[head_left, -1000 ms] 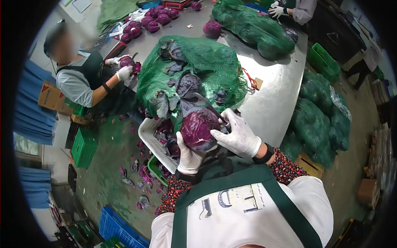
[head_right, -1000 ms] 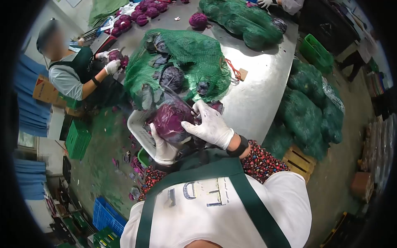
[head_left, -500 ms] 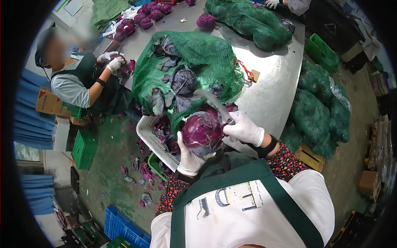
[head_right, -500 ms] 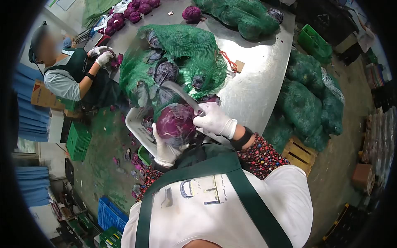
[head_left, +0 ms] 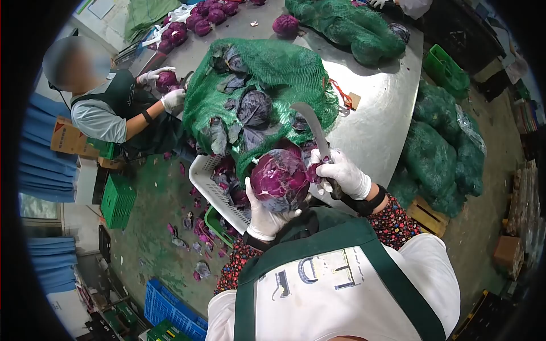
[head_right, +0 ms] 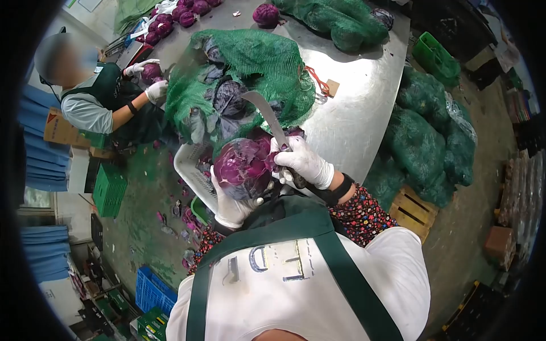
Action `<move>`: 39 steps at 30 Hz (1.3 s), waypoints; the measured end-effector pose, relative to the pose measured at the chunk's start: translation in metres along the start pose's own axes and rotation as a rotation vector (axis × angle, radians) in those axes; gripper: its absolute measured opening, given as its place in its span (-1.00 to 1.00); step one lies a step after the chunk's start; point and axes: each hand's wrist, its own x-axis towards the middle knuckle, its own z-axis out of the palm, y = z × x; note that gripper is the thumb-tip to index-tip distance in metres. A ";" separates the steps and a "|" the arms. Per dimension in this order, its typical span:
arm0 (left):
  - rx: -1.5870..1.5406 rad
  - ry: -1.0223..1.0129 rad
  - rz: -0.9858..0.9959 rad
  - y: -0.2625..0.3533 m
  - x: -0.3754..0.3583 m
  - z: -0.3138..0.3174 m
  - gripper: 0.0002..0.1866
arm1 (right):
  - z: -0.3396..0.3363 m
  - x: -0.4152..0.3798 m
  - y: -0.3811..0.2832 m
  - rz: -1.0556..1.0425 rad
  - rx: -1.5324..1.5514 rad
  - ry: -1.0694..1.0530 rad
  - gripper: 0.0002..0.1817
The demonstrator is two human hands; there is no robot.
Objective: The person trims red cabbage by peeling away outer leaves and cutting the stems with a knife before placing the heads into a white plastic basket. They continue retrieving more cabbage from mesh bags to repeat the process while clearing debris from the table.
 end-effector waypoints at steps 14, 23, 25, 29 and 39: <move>2.396 0.311 0.266 0.013 0.074 -0.056 0.11 | -0.060 -0.002 0.147 -0.163 -0.988 0.405 -0.62; 2.085 0.380 0.080 0.020 0.092 -0.072 0.06 | -0.049 -0.011 0.146 -0.083 -1.231 0.435 -0.82; 2.111 0.386 0.054 0.021 0.100 -0.067 0.04 | -0.050 -0.007 0.147 -0.129 -1.309 0.390 -0.83; 2.135 0.363 -0.033 0.025 0.110 -0.066 0.00 | -0.057 0.001 0.159 -0.165 -1.296 0.409 -0.83; 2.292 0.358 -0.133 0.024 0.121 -0.054 -0.02 | -0.072 0.020 0.166 -0.221 -1.483 0.521 -0.85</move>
